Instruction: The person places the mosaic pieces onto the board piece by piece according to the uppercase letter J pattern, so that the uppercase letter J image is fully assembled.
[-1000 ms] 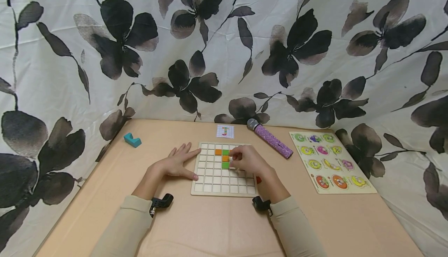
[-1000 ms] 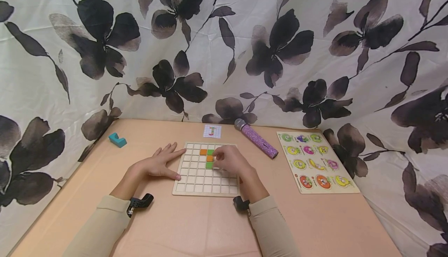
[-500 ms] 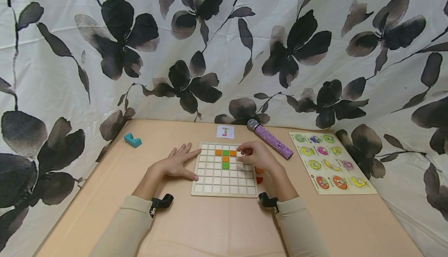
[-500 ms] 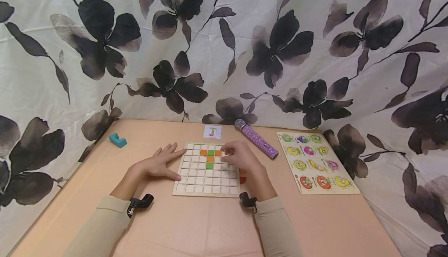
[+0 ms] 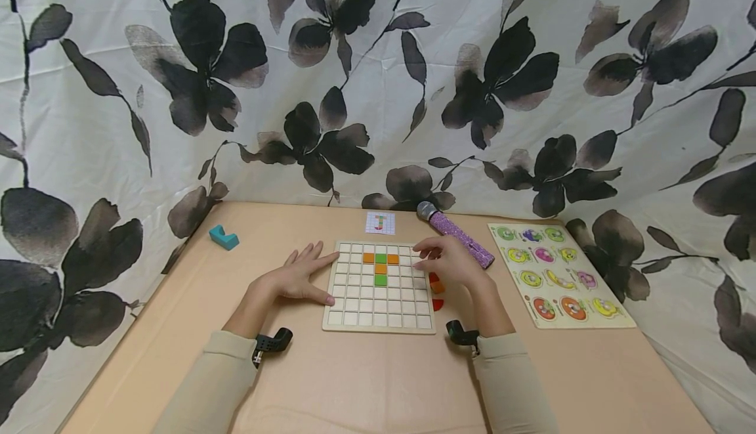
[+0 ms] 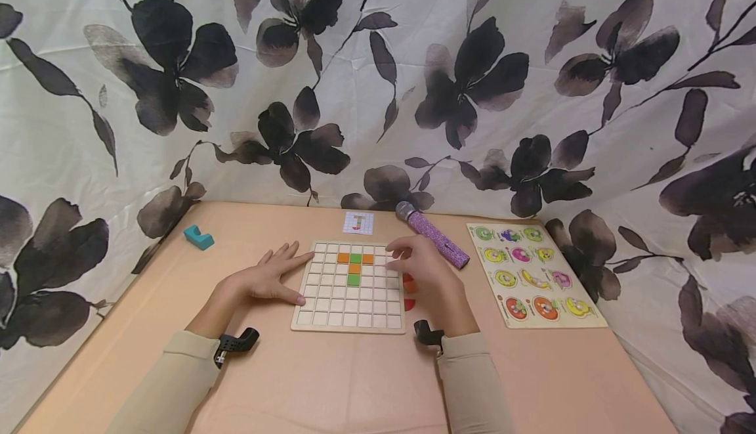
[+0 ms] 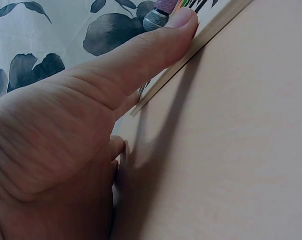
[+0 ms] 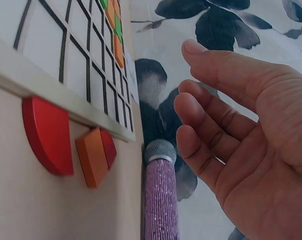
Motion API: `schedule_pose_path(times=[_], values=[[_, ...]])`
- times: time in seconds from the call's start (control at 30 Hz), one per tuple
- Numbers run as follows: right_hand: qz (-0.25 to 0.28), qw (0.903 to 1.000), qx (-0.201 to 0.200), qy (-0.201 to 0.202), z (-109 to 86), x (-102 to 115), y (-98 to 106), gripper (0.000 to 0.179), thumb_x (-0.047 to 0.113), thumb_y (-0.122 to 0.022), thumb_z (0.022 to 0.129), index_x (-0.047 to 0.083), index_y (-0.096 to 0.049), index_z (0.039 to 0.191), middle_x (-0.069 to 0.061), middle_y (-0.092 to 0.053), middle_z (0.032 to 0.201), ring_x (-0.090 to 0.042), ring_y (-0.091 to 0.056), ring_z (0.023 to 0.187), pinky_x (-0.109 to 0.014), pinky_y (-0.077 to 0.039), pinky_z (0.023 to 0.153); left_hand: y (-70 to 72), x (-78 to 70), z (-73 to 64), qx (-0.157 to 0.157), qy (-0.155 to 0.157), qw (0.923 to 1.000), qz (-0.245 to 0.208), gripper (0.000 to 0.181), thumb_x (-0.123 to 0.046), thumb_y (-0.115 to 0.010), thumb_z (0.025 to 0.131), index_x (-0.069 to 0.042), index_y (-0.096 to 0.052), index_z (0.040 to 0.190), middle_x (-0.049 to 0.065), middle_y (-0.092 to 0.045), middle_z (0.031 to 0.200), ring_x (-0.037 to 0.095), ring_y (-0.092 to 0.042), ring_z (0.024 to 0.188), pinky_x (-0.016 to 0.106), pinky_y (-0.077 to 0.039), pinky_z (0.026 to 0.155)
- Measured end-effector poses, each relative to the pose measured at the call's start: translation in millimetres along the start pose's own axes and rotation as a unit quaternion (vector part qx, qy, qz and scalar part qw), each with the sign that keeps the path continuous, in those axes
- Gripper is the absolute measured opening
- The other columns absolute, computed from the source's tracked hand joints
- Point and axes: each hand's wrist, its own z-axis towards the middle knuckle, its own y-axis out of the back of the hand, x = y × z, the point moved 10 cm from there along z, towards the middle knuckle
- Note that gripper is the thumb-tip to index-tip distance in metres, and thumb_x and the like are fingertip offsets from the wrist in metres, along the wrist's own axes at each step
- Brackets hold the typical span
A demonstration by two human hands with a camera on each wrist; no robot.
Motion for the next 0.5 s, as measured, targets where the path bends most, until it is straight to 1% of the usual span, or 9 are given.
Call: schedule_pose_path(times=[0.1, 0.2, 0.3, 0.5], values=[[0.0, 1.0, -0.004, -0.005, -0.7, -4.1, 4.5, 0.032, 0.012, -0.083, 0.089, 0.005, -0.076, 0.119, -0.009, -0.071, 0.102, -0.026, -0.059, 0.092, -0.033, -0.053, 0.077, 0.0, 0.9, 0.2, -0.001, 0.001, 1.0, -0.001, 0.11, -0.06, -0.084, 0.079, -0.022, -0.029, 0.166, 0.025, 0.001, 0.174, 0.047, 0.006, 0.16, 0.067, 0.006, 0.126], [0.003, 1.0, -0.004, -0.006, -1.5, -8.8, 7.9, 0.033, 0.011, -0.083, 0.088, 0.004, -0.076, 0.12, -0.01, -0.071, 0.102, -0.026, -0.058, 0.091, -0.034, -0.051, 0.077, 0.4, 1.4, 0.4, -0.003, -0.001, 1.0, -0.003, 0.11, -0.059, -0.084, 0.079, -0.021, -0.029, 0.166, 0.026, 0.001, 0.173, 0.048, 0.006, 0.16, 0.067, 0.006, 0.126], [0.005, 0.9999, -0.002, -0.011, -2.0, -14.1, 10.5, 0.033, 0.012, -0.083, 0.089, 0.004, -0.076, 0.119, -0.008, -0.071, 0.099, -0.025, -0.057, 0.09, -0.032, -0.05, 0.075, 0.7, 1.3, 0.6, -0.003, -0.001, 1.0, -0.003, 0.11, -0.059, -0.084, 0.079, -0.021, -0.029, 0.166, 0.026, 0.0, 0.173, 0.048, 0.006, 0.16, 0.068, 0.006, 0.126], [0.004, 0.9996, 0.017, -0.022, -5.7, -19.7, 12.4, 0.029, 0.011, -0.082, 0.089, 0.005, -0.078, 0.117, -0.006, -0.07, 0.094, -0.025, -0.057, 0.089, -0.032, -0.05, 0.074, 0.4, 0.6, 0.3, 0.001, 0.0, 1.0, -0.001, 0.11, -0.06, -0.084, 0.079, -0.021, -0.029, 0.166, 0.025, 0.001, 0.173, 0.047, 0.006, 0.16, 0.067, 0.006, 0.126]])
